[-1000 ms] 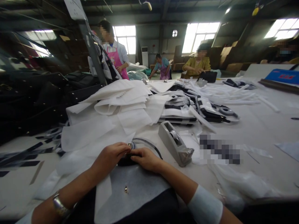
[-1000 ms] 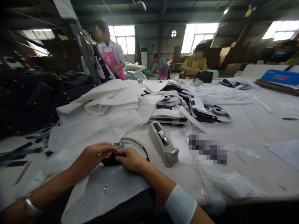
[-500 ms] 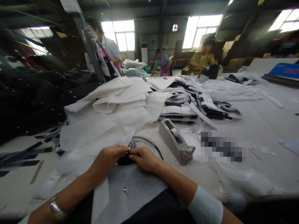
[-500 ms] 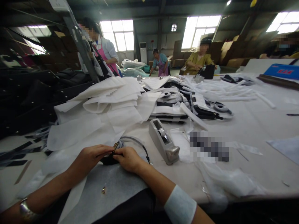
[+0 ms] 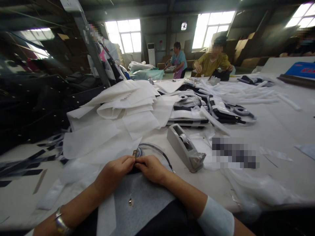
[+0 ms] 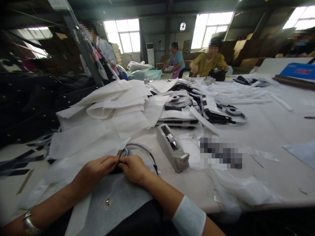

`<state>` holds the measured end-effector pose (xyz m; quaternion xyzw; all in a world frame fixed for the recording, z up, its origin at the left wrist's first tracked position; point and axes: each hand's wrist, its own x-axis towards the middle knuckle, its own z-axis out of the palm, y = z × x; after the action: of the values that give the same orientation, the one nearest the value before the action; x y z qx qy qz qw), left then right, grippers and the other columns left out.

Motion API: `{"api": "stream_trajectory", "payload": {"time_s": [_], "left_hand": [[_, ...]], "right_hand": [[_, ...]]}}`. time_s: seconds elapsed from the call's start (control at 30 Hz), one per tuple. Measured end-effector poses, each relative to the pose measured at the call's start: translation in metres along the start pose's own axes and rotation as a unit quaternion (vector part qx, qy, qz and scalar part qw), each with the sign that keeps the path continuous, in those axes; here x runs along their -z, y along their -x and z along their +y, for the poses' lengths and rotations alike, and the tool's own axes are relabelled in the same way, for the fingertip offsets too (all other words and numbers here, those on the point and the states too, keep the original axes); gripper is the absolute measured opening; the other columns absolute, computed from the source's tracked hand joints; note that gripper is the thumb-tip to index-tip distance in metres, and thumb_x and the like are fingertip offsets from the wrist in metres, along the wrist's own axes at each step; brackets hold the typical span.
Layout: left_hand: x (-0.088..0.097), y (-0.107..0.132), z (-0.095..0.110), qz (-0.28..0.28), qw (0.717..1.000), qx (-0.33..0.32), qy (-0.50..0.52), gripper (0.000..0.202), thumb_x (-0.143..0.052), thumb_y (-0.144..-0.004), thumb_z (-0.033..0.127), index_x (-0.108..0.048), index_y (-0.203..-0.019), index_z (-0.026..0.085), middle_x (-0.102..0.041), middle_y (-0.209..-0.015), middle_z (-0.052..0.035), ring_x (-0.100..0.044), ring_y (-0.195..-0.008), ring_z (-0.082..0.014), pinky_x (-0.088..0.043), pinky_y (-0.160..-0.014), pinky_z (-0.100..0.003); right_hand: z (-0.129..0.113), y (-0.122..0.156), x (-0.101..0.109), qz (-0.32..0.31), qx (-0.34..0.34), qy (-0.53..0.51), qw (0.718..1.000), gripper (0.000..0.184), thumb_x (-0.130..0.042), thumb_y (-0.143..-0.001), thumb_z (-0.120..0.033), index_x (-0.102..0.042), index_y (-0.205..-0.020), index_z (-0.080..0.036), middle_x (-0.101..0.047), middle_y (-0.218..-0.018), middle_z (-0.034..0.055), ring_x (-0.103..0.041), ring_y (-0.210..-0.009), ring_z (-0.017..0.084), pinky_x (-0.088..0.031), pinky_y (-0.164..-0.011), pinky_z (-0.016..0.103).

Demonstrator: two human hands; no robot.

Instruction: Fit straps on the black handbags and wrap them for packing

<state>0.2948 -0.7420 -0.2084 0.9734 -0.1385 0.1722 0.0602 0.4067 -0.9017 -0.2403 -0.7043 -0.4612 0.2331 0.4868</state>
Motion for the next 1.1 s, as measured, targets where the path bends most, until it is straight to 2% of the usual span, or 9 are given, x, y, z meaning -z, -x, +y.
{"api": "stream_trajectory", "payload": {"time_s": [0.23,0.4,0.6,0.8,1.0,1.1], "left_hand": [[0.001,0.0,-0.001,-0.002,1.0,0.009,0.004,0.03,-0.037,-0.106,0.024,-0.064,-0.097,0.017,-0.076,-0.092,-0.0083,-0.075,-0.077,-0.0197,-0.06,-0.067,-0.026],[0.001,0.0,-0.003,-0.014,1.0,0.016,0.021,0.026,-0.038,-0.105,0.025,-0.063,-0.103,0.018,-0.075,-0.099,-0.0084,-0.075,-0.084,-0.0194,-0.059,-0.073,-0.026],[0.001,0.0,-0.001,-0.028,0.998,0.04,0.042,0.026,-0.039,-0.103,0.02,-0.064,-0.103,0.017,-0.075,-0.099,-0.0093,-0.074,-0.084,-0.0216,-0.057,-0.072,-0.029],[0.004,-0.005,-0.002,-0.023,0.989,0.109,0.097,0.025,-0.044,-0.1,0.025,-0.068,-0.095,0.019,-0.075,-0.093,-0.0069,-0.072,-0.079,-0.0218,-0.055,-0.072,-0.03],[0.01,-0.01,-0.005,-0.003,0.96,0.209,0.184,0.016,-0.059,-0.093,0.032,-0.071,-0.091,0.022,-0.076,-0.086,-0.0016,-0.073,-0.078,-0.0201,-0.055,-0.073,-0.028],[0.012,-0.01,-0.006,0.009,0.938,0.259,0.23,0.022,-0.06,-0.094,0.04,-0.071,-0.095,0.021,-0.079,-0.085,-0.0019,-0.075,-0.074,-0.0199,-0.058,-0.069,-0.027]], "right_hand": [[0.0,0.001,0.0,0.003,0.008,0.006,1.0,0.02,-0.059,-0.091,-0.012,-0.077,-0.092,-0.02,-0.079,-0.09,0.0023,-0.071,-0.084,0.019,-0.049,-0.075,0.026],[0.0,0.002,0.0,0.005,0.013,0.0,1.0,0.021,-0.059,-0.09,-0.011,-0.077,-0.097,-0.021,-0.08,-0.095,0.0019,-0.071,-0.088,0.019,-0.05,-0.079,0.026],[-0.001,0.002,0.0,0.007,0.014,0.002,1.0,0.02,-0.06,-0.09,-0.01,-0.077,-0.096,-0.019,-0.079,-0.096,0.0046,-0.071,-0.087,0.02,-0.049,-0.078,0.026],[0.0,0.003,0.001,0.008,0.012,-0.002,1.0,0.018,-0.06,-0.091,-0.012,-0.077,-0.09,-0.02,-0.076,-0.081,0.001,-0.067,-0.078,0.018,-0.047,-0.072,0.025],[0.003,0.004,0.002,0.01,0.016,-0.016,1.0,0.02,-0.06,-0.091,-0.012,-0.076,-0.095,-0.021,-0.077,-0.085,0.0003,-0.068,-0.079,0.018,-0.05,-0.074,0.024],[0.002,0.005,0.001,0.016,0.025,-0.016,0.999,0.021,-0.059,-0.092,-0.011,-0.076,-0.099,-0.022,-0.077,-0.089,0.0009,-0.069,-0.082,0.018,-0.051,-0.077,0.025]]}}
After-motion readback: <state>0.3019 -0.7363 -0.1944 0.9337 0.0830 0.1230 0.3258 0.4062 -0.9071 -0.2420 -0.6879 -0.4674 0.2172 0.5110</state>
